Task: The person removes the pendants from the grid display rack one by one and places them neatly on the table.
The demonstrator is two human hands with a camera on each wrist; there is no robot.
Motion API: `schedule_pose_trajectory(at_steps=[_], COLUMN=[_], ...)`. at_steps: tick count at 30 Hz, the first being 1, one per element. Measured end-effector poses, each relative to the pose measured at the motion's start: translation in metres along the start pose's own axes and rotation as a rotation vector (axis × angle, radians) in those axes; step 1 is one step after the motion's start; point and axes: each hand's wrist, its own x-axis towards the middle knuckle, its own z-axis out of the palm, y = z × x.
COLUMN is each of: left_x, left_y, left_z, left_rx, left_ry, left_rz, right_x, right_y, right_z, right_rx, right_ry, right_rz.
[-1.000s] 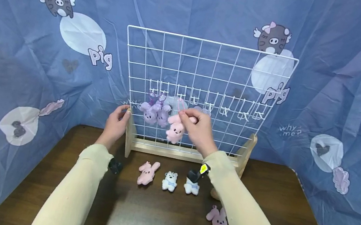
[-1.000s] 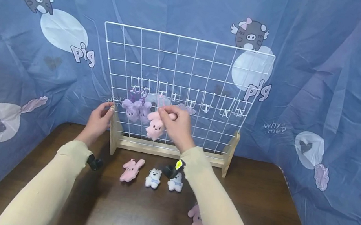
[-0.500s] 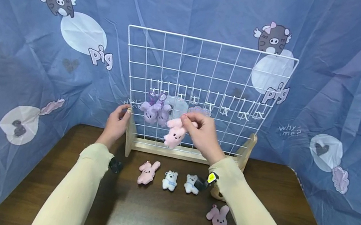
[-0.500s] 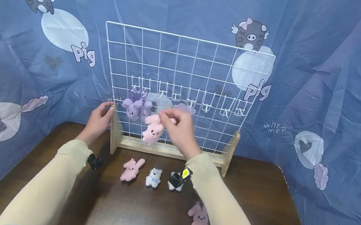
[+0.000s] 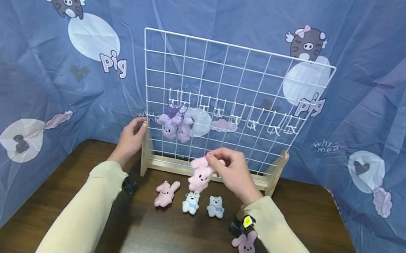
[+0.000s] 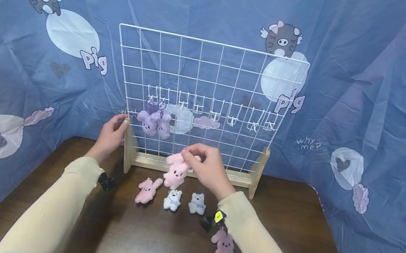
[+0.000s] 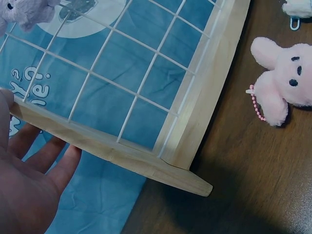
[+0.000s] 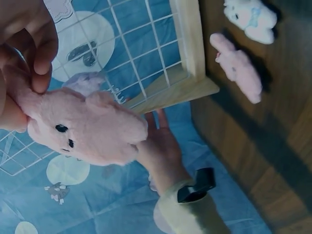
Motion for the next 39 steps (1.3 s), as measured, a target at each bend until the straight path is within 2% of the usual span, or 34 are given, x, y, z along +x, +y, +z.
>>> schedule_pose_trajectory(at_steps=[11,20,27,39], left_x=[-0.002,-0.003,-0.004,0.0], left_y=[-0.004,-0.003,-0.003,-0.003], left_z=[-0.001,-0.001,0.0,0.001], left_rx=[-0.006,-0.009,-0.016,-0.013], left_ry=[-0.023,-0.026,-0.026,-0.007], left_rz=[-0.019,-0.019,-0.024,-0.006], right_x=[-0.032,-0.055,-0.067,-0.078], right_y=[0.027,0.052,0.071,0.094], right_z=[-0.008,-0.014,-0.018,-0.017], right_rx=[-0.103,-0.107,-0.179,-0.234], right_ry=[-0.147,-0.223,-0.304,-0.448], right_rz=[0.047,0.077,0.1,0.173])
